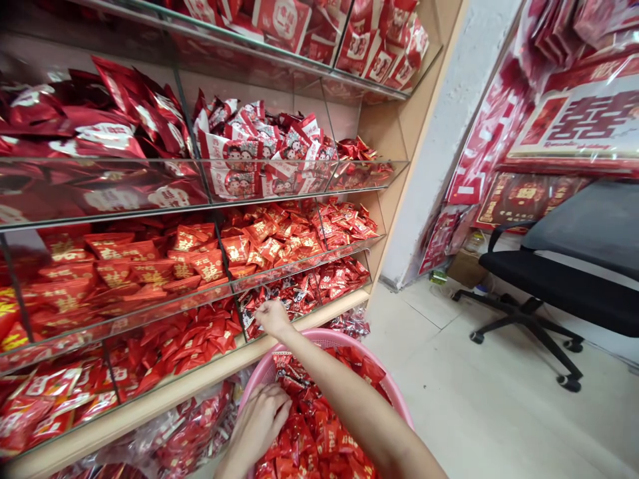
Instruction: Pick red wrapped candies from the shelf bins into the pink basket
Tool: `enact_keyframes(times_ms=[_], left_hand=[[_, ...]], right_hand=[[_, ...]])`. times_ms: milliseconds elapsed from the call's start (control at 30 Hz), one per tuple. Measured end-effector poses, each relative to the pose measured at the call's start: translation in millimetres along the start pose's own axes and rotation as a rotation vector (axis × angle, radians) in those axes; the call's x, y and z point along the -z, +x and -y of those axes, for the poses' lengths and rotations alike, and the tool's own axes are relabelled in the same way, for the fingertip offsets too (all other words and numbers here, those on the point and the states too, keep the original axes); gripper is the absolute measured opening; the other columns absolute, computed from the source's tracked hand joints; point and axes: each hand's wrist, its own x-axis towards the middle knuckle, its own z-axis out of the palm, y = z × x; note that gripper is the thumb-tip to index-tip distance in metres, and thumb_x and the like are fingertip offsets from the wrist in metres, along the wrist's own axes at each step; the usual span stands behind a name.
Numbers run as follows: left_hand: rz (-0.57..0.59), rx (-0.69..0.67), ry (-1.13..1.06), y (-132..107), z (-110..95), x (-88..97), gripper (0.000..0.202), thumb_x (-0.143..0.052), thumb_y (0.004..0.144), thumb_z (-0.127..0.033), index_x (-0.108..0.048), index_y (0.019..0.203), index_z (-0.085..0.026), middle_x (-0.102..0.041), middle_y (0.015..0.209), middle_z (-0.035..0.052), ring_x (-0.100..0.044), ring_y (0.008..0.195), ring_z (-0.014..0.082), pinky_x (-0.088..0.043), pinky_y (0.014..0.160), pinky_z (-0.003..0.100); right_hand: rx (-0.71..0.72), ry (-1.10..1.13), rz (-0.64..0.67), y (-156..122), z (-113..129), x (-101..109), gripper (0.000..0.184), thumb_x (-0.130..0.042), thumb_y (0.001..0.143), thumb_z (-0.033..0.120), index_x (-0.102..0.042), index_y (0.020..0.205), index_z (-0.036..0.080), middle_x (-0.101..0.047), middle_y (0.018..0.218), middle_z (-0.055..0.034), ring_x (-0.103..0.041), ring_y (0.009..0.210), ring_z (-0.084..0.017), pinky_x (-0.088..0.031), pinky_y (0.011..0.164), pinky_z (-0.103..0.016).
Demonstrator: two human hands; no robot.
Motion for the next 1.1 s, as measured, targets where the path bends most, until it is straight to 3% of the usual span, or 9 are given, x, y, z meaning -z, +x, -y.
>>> enact_keyframes(times_ms=[200,433,733,967,1100], left_hand=[[0.024,0.021,0.014,2.2,-2.3,2.1,0.033,-0.032,0.088,-0.024,-0.064,0.079,-0.022,-0.067,0.085,0.0011,-0.059,0.089,0.0153,-0.039,0.088,0.033],[0.028,0.013,0.007,1.5,-3.5,3.8,0.034,-0.032,0.089,-0.025,-0.065,0.082,-0.023,-0.068,0.088,0.0019,-0.059,0.094,0.0163,-0.039,0.091,0.034],[0.028,0.032,0.001,3.1,-4.7,4.1,0.035,-0.032,0.089,-0.028,-0.066,0.081,-0.023,-0.068,0.088,0.0019,-0.060,0.091,0.0158,-0.038,0.092,0.033],[0.021,0.031,0.012,1.8,-5.3,4.7,0.035,-0.032,0.089,-0.028,-0.066,0.082,-0.024,-0.068,0.089,0.0015,-0.059,0.091,0.0157,-0.037,0.092,0.033],[0.033,0.032,0.016,1.5,-5.7,5.7,0.036,-0.031,0.089,-0.028,-0.066,0.081,-0.023,-0.068,0.088,0.0020,-0.059,0.089,0.0155,-0.037,0.092,0.033]], right_hand=[[0.193,-0.103,0.030,-9.4,12.6,26.7,0.013,-0.055,0.074,0.021,-0.062,0.064,0.019,-0.059,0.059,0.0025,-0.051,0.056,-0.010,-0.036,0.057,-0.020],[0.322,-0.070,0.039,-28.6,17.3,61.8,0.020,-0.050,0.082,0.030,-0.062,0.072,0.018,-0.060,0.066,0.0016,-0.051,0.061,-0.011,-0.038,0.061,-0.020],[0.215,-0.091,0.124,-99.0,-15.3,123.2,0.029,-0.047,0.085,0.040,-0.060,0.073,0.016,-0.056,0.064,0.0008,-0.045,0.056,-0.011,-0.035,0.054,-0.021],[0.195,-0.201,0.150,-130.6,-38.2,147.3,0.032,-0.044,0.087,0.042,-0.062,0.078,0.017,-0.060,0.072,-0.0021,-0.052,0.065,-0.013,-0.040,0.062,-0.023],[0.182,-0.204,0.260,-145.9,-36.2,153.8,0.031,-0.043,0.089,0.040,-0.063,0.082,0.018,-0.063,0.078,-0.0033,-0.054,0.069,-0.014,-0.042,0.066,-0.023]])
